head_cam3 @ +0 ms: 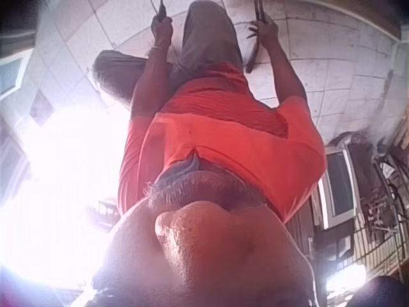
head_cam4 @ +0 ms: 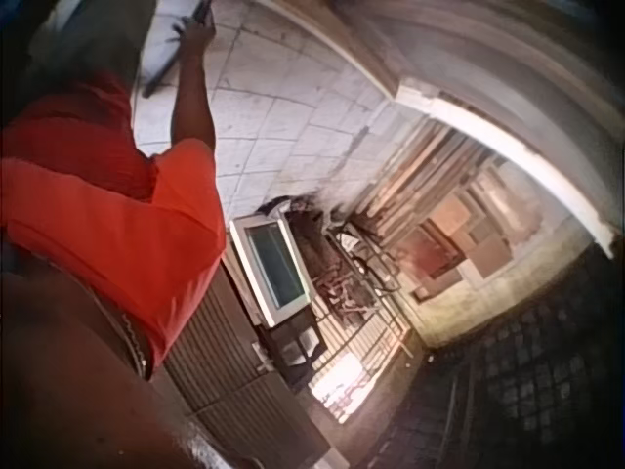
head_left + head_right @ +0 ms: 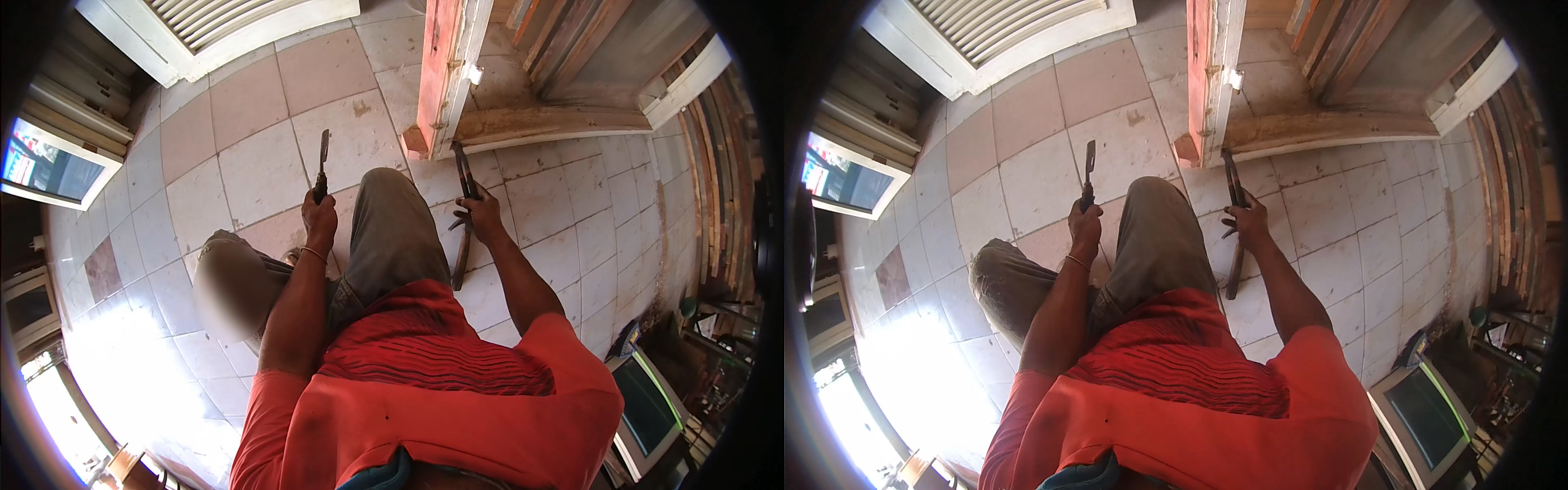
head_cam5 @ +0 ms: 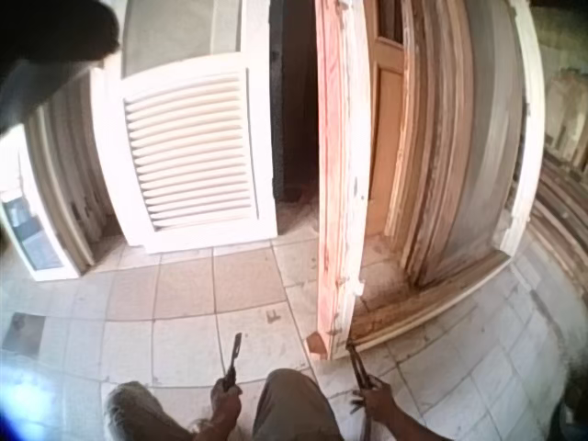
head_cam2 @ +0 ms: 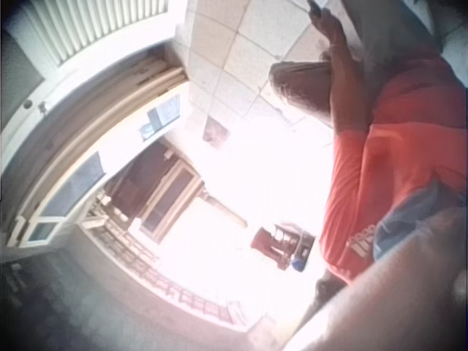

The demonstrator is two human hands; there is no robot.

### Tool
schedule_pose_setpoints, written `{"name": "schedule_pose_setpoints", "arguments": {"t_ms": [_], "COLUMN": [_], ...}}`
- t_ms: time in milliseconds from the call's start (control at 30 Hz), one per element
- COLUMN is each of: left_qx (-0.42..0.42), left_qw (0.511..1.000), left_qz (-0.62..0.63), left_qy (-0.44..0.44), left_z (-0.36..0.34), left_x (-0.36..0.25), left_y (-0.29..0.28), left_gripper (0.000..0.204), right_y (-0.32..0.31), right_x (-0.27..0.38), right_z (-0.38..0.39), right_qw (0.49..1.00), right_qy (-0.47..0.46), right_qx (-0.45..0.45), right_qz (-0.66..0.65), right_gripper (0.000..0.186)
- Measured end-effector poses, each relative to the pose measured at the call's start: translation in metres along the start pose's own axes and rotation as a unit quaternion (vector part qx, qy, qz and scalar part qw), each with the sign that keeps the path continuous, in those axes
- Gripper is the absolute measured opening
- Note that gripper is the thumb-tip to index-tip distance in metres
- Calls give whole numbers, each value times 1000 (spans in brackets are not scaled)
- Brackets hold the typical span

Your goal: The person uses a hammer and a pair of pincers to remove nails or staples from a wooden door frame.

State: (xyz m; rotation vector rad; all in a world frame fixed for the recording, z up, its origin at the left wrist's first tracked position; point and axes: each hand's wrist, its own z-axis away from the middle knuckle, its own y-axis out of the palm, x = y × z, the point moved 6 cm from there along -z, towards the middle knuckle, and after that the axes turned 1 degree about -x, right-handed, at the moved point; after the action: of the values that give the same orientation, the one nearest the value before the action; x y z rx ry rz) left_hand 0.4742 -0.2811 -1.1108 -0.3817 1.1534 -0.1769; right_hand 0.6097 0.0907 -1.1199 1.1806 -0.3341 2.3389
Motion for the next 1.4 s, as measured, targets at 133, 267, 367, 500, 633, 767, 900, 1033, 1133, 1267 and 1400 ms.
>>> {"name": "schedule_pose_setpoints", "arguments": {"t_ms": [133,267,367,500,633,767,900,1033,1133,1267,1400], "left_qx": [24,29,34,40,29,36,42,37,47,36,45], "left_qw": [999,1000,999,999,999,999,999,999,999,999,998], "left_qz": [2,-9,-4,-11,8,-6,-8,-4,-15,-17,-34], "left_qy": [-22,-6,-9,-5,19,-10,-6,-6,-5,28,37], "left_z": [-2,-2,-4,-6,-6,-5,-4,-3,-2,1,-1], "left_x": [0,-4,-1,1,-2,-2,-3,-2,-2,-6,-6], "left_y": [6,10,12,14,16,17,15,17,19,20,18], "left_gripper": [26,31,31,31,24,24,24,25,29,32,34], "right_y": [-4,-5,-1,1,1,-4,-9,-2,-14,-24,-23], "right_x": [10,12,16,40,43,28,22,27,-3,0,-2], "right_z": [-3,4,9,13,6,-4,-5,-2,-33,-39,-8], "right_qw": [999,992,992,999,997,990,992,990,936,940,996], "right_qy": [26,85,87,37,13,-61,-35,97,15,29,6], "right_qx": [35,57,62,10,3,-14,-14,59,-85,-25,-32], "right_qz": [-21,-77,-73,20,72,130,122,84,340,339,80], "right_gripper": [57,63,65,59,58,58,53,42,34,42,49]}}
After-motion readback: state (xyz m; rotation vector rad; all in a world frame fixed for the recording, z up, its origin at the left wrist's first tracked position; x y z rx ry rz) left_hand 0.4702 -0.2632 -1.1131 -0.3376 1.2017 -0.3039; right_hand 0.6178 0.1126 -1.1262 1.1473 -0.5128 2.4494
